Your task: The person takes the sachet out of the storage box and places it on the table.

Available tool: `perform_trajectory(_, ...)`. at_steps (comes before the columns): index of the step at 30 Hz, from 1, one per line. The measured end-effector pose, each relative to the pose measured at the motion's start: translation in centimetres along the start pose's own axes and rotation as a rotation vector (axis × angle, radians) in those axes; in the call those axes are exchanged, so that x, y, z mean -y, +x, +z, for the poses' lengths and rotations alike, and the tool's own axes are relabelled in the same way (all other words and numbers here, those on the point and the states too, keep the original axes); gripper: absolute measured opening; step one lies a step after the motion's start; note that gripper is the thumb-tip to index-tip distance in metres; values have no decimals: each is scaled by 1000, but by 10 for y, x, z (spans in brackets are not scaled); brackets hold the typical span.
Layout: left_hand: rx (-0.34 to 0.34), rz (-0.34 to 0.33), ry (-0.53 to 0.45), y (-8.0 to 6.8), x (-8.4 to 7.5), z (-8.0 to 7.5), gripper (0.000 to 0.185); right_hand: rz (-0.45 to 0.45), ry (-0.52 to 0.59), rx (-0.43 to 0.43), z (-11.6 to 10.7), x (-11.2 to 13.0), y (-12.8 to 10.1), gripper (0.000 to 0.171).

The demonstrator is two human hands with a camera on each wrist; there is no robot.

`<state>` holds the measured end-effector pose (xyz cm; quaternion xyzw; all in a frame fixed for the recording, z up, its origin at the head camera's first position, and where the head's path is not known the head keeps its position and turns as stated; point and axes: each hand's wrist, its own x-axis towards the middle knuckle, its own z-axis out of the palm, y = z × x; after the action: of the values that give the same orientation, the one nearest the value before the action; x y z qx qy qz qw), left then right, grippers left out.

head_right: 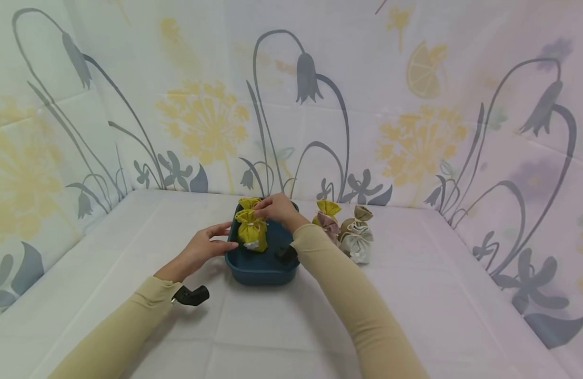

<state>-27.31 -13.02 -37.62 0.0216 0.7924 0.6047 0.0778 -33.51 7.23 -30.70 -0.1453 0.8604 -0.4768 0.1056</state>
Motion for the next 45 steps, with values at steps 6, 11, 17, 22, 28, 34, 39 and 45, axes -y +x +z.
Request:
perform_trajectory(6,2,7,-6,1,-2,-1,71,-33,31,4,-4,1,-7,18)
perform_trajectory(11,-1,1,4,1,-2,-1,71,-29,44,18,-8,-1,-16,20)
perform_trajectory(17,-2,-3,-6,0,1,1,72,-28,81,6,-10,-2,-29,18)
perform_trajectory(22,-7,-3,-7,-1,1,1,71,-47,95,-17,-12,1,-42,18)
perform_trajectory(28,-10,1,-1,-2,0,1,72,-53,137,-53,-14,9,-58,16)
perform_trajectory(34,-7,1,-5,-3,0,2,72,-65,185,-89,-17,9,-73,14)
perform_trajectory(39,-10,-2,-7,-3,0,2,72,-83,250,-126,-19,8,-84,13)
perform_trajectory(45,-11,2,-1,-3,-1,1,72,-122,268,-184,-22,9,-101,14)
